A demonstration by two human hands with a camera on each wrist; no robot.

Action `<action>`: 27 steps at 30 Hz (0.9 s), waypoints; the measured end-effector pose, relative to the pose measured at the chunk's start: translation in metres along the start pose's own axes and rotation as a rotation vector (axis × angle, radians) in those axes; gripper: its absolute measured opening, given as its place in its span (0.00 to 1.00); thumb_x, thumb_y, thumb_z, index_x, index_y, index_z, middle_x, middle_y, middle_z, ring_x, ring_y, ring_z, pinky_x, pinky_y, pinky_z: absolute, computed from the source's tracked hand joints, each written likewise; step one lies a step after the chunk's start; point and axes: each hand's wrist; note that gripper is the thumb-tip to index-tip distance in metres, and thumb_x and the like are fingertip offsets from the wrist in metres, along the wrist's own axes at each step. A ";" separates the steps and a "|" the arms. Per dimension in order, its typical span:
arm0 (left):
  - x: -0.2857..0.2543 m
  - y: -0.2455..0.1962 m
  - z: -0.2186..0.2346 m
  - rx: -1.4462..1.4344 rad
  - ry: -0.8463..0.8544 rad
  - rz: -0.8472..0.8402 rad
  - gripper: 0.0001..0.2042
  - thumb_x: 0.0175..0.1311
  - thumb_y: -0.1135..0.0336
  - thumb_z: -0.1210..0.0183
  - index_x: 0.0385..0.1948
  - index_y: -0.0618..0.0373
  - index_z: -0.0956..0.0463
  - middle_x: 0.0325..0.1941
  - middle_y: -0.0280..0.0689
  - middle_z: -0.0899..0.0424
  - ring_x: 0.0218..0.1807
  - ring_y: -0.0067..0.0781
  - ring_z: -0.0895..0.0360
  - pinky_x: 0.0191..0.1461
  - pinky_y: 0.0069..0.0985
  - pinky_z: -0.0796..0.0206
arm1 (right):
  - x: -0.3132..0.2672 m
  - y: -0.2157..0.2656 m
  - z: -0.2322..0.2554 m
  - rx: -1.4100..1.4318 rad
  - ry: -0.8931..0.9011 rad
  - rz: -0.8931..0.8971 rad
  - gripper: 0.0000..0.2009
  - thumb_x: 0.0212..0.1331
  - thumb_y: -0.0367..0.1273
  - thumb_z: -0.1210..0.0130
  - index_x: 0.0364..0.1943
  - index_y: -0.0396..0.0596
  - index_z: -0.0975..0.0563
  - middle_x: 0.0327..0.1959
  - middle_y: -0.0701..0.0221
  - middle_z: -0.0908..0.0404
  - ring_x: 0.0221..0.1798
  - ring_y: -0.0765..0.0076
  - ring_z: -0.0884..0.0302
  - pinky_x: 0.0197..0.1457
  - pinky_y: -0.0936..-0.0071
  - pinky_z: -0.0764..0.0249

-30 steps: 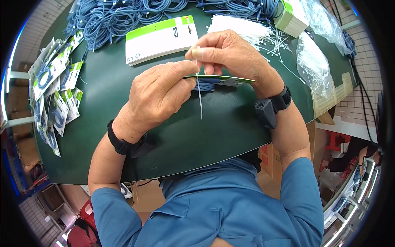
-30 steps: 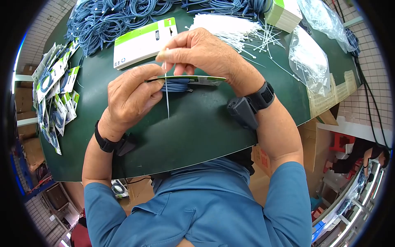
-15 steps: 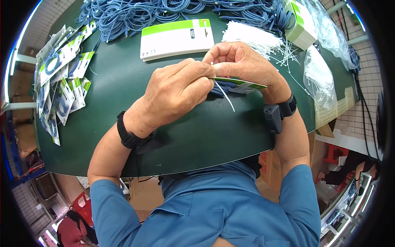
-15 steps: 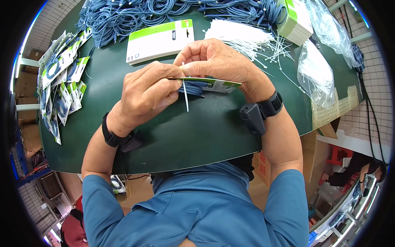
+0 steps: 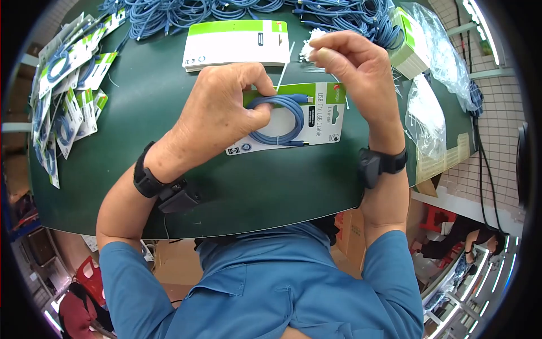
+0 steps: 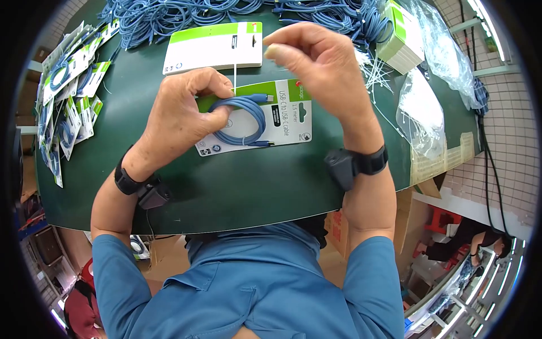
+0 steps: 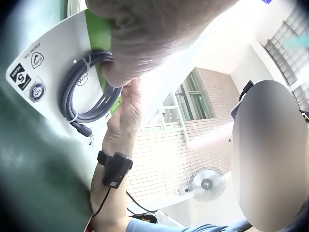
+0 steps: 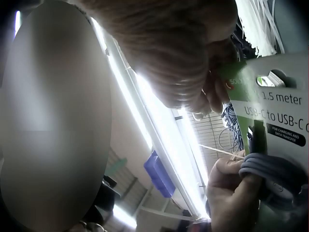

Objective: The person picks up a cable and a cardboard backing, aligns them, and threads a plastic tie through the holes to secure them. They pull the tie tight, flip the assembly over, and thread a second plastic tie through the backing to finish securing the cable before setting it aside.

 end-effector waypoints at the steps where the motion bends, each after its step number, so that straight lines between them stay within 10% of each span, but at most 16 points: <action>1: 0.000 0.001 0.000 -0.009 -0.005 0.005 0.08 0.50 0.78 0.35 0.33 0.63 0.19 0.29 0.42 0.15 0.31 0.36 0.18 0.38 0.31 0.26 | -0.001 0.005 -0.005 -0.005 0.008 -0.006 0.09 0.68 0.28 0.34 0.48 0.40 0.15 0.37 0.70 0.12 0.40 0.77 0.17 0.42 0.78 0.21; 4: -0.001 0.003 0.001 -0.052 0.092 0.135 0.08 0.55 0.80 0.35 0.36 0.66 0.18 0.37 0.33 0.12 0.42 0.18 0.18 0.54 0.22 0.23 | -0.003 0.014 -0.022 -0.598 0.117 0.441 0.07 0.62 0.25 0.33 0.42 0.40 0.14 0.35 0.67 0.13 0.38 0.69 0.16 0.40 0.73 0.21; 13: -0.001 0.013 -0.005 -0.098 0.009 0.058 0.07 0.50 0.77 0.36 0.32 0.65 0.20 0.27 0.42 0.17 0.30 0.32 0.23 0.39 0.29 0.27 | -0.010 0.004 -0.038 -0.495 0.123 0.399 0.05 0.58 0.25 0.31 0.37 0.41 0.15 0.35 0.65 0.14 0.36 0.62 0.16 0.40 0.69 0.21; 16: 0.001 0.005 0.003 0.010 0.127 0.170 0.08 0.54 0.80 0.38 0.35 0.66 0.19 0.34 0.31 0.14 0.40 0.15 0.21 0.51 0.20 0.23 | -0.012 0.007 -0.046 -0.505 0.076 0.423 0.05 0.57 0.25 0.31 0.35 0.42 0.16 0.35 0.65 0.15 0.37 0.61 0.16 0.40 0.69 0.21; 27: 0.000 0.013 -0.002 -0.063 0.123 0.150 0.10 0.53 0.81 0.39 0.38 0.65 0.21 0.34 0.31 0.15 0.41 0.14 0.21 0.53 0.20 0.23 | -0.012 -0.004 -0.054 -0.510 -0.027 0.471 0.04 0.62 0.30 0.34 0.33 0.48 0.18 0.31 0.70 0.18 0.35 0.59 0.17 0.38 0.64 0.21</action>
Point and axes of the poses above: each hand's wrist, its own x-axis towards the middle knuckle, its own z-axis out of the back of the hand, y = z × x
